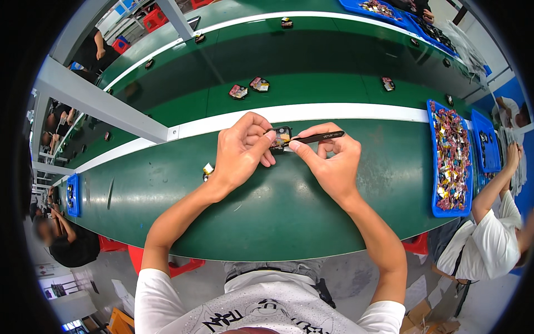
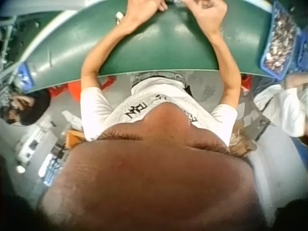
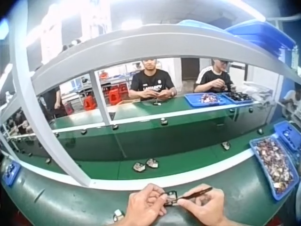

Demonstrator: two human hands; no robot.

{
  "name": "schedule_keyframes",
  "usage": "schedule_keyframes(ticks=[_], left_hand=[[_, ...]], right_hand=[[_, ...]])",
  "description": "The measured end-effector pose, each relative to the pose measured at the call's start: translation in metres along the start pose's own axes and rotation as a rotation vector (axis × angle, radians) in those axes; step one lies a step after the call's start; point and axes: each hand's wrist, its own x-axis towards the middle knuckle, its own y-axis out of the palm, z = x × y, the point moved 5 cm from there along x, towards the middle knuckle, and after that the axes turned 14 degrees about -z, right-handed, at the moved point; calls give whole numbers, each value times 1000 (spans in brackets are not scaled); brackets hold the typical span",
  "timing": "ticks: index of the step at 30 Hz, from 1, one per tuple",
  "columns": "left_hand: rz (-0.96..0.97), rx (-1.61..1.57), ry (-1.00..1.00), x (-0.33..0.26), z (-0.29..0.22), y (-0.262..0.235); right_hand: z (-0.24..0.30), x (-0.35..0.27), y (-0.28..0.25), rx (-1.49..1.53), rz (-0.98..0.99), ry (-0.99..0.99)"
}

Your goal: The user is using tweezers to assemble small electronic components on a circuit board at a production line.

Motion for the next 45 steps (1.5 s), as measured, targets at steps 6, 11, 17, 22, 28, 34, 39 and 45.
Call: schedule_keyframes(ticks=[6,11,17,22,28,34,39,45], left_hand=[[-27,-14,26,-1,4,4],[-43,-43,32,-4,7,8],[-35,-73,30,-6,4,11],[-41,-123,49,-7,6,12],[-48,-145,11,-6,7,14],[28,-266,-163,0,16,14],[114,-336,-173,1,19,18],[157,-373,-201,2,24,20]], right_hand=[[-1,2,-3,2,-20,-1],[-1,0,-3,-70,-35,-48],[-12,5,-6,91,6,127],[-16,5,-3,195,20,244],[-17,6,-6,183,35,246],[-17,7,-8,170,43,208],[-18,7,-9,231,19,174],[-8,5,-15,152,-18,30]])
